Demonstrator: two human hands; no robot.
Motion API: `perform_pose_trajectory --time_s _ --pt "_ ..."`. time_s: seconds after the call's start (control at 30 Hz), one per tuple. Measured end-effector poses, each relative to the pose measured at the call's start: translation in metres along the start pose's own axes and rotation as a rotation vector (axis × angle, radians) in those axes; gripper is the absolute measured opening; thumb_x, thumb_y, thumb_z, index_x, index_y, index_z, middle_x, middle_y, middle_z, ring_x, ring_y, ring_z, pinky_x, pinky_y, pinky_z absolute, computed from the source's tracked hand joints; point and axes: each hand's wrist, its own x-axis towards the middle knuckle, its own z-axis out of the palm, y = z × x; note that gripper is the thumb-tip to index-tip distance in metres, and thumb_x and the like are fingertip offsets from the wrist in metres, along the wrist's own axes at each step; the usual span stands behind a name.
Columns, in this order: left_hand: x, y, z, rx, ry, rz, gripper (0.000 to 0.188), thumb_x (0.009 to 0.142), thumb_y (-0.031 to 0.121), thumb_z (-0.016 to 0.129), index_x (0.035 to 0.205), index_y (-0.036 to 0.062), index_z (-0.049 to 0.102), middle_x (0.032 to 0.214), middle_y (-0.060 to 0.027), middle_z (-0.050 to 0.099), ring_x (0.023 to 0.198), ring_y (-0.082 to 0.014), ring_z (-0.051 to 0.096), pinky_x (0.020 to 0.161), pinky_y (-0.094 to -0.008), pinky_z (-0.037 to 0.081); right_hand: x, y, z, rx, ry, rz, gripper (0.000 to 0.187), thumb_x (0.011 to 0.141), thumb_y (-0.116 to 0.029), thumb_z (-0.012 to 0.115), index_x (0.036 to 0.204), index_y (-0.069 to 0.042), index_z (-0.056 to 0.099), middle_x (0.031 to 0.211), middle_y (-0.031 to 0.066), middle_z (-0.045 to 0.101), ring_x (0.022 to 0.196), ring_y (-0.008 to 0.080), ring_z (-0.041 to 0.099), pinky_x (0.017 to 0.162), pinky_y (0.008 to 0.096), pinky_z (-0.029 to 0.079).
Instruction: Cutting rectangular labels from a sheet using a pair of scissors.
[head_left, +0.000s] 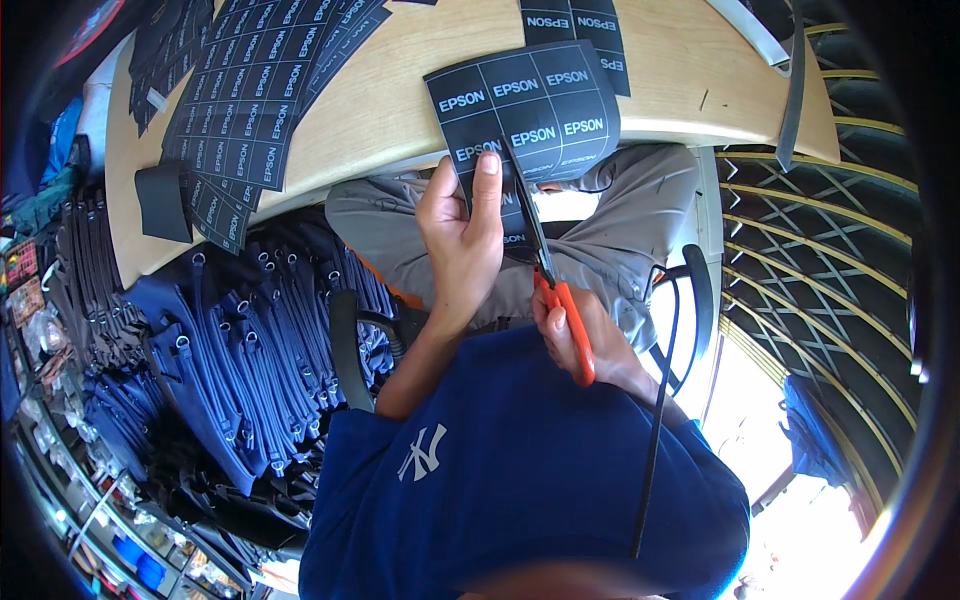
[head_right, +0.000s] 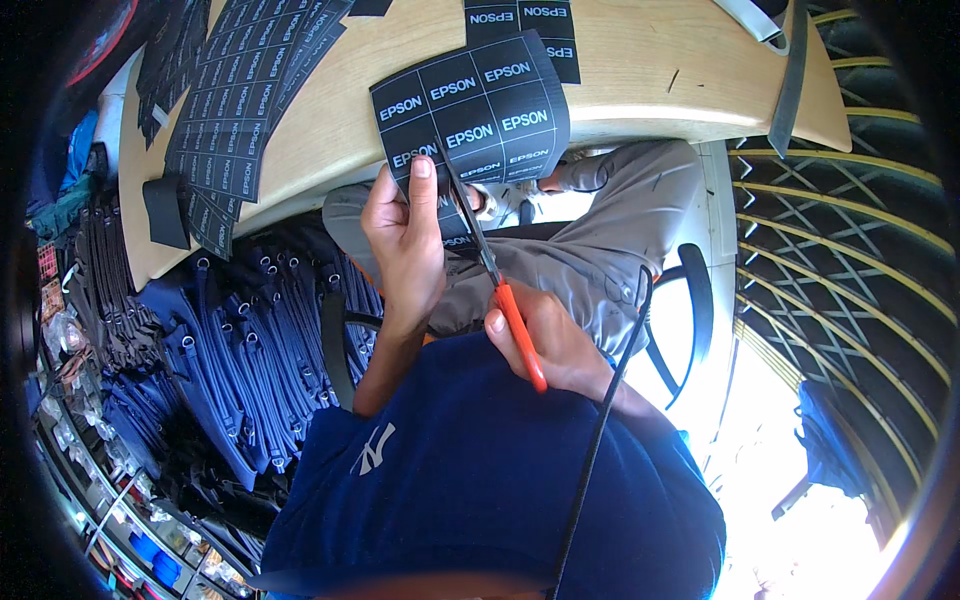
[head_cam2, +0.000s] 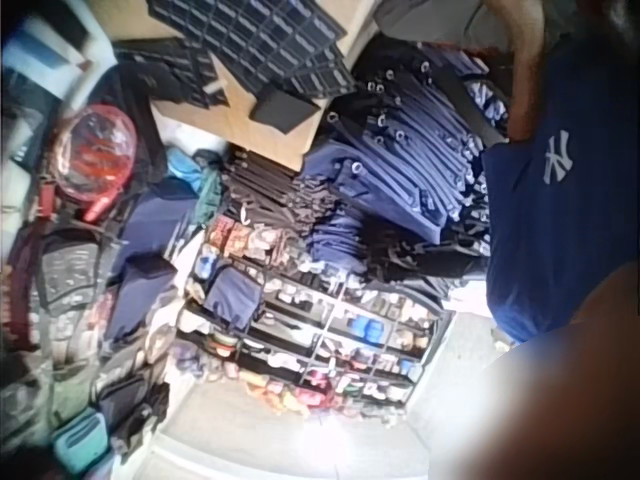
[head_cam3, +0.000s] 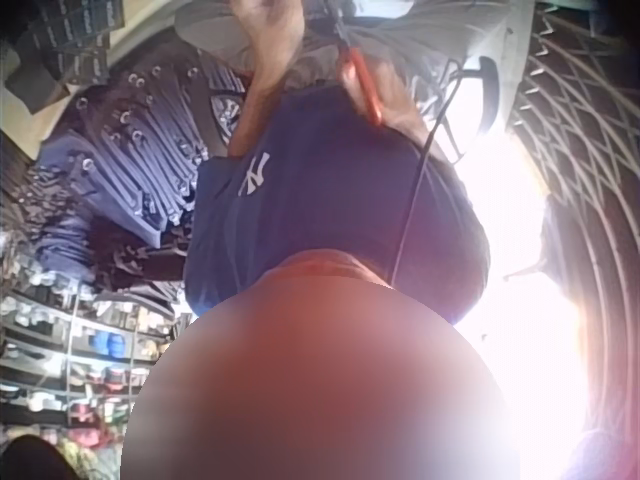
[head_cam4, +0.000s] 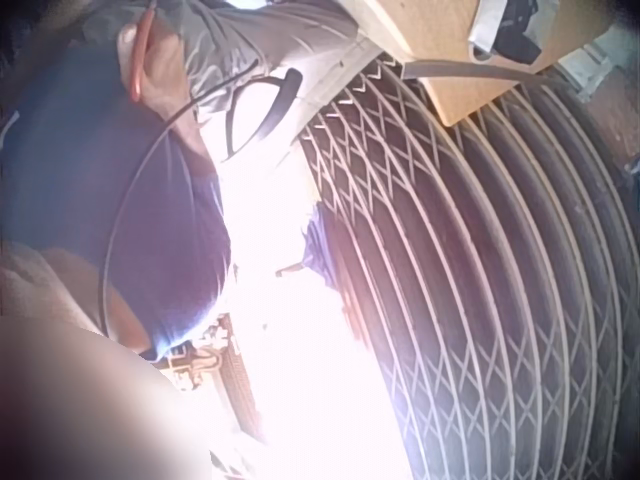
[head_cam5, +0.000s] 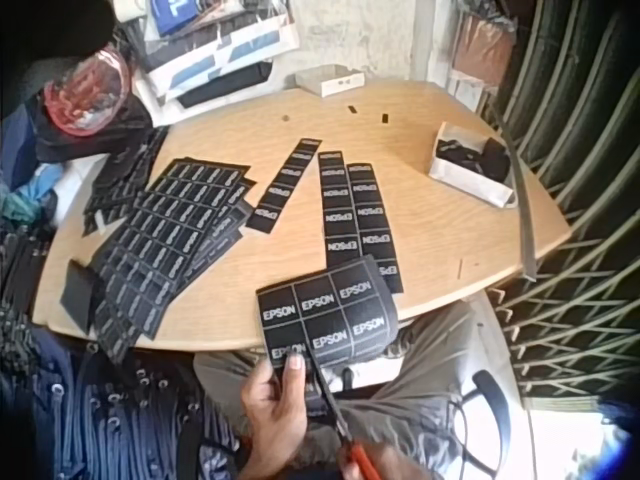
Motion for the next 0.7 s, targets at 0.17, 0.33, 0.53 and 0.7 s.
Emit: perform_pose_trajectory --time_s 0.17,0.33,0.53,0.7 --pt "-0.006 0.004 0.006 -0.022 0.026 0.018 0.014 0.093 0.016 0.054 0.089 0.0027 0.058 0.064 0.0081 0.047 0.053 0.0019 0.033 0.045 -0.0180 0.023 0.002 0.005 -0.002 0.011 -0.029 -0.079 0.046 0.093 -0.043 0.041 0.079 0.001 0.047 0.067 0.0105 0.047 0.058 0.0210 0.047 0.057 0.0357 0.038" --pt "-0.010 0.005 0.008 -0.007 0.014 0.027 0.013 0.093 0.015 0.054 0.088 0.0028 0.057 0.064 0.0079 0.046 0.054 0.0013 0.032 0.046 -0.0181 0.023 0.002 0.005 -0.001 0.021 -0.023 -0.107 0.048 0.093 -0.045 0.039 0.080 0.000 0.048 0.067 0.0110 0.047 0.059 0.0210 0.048 0.057 0.0356 0.037" --pt "-0.010 0.007 0.008 -0.001 0.008 0.047 0.013 0.093 0.014 0.054 0.087 0.0022 0.056 0.064 0.0079 0.045 0.055 0.0009 0.032 0.046 -0.0184 0.023 0.002 0.009 0.002 0.057 0.001 -0.008 0.052 0.094 -0.047 0.036 0.075 0.000 0.047 0.057 0.0068 0.046 0.050 0.0173 0.048 0.049 0.0318 0.038" --pt "-0.010 0.008 0.009 0.007 0.022 0.054 0.012 0.093 0.013 0.054 0.089 0.0017 0.056 0.065 0.0074 0.047 0.055 0.0008 0.033 0.047 -0.0183 0.025 0.003 0.005 0.005 0.115 0.046 0.052 0.055 0.095 -0.048 0.033 0.067 -0.003 0.045 0.046 0.0020 0.044 0.039 0.0133 0.049 0.039 0.0273 0.038"
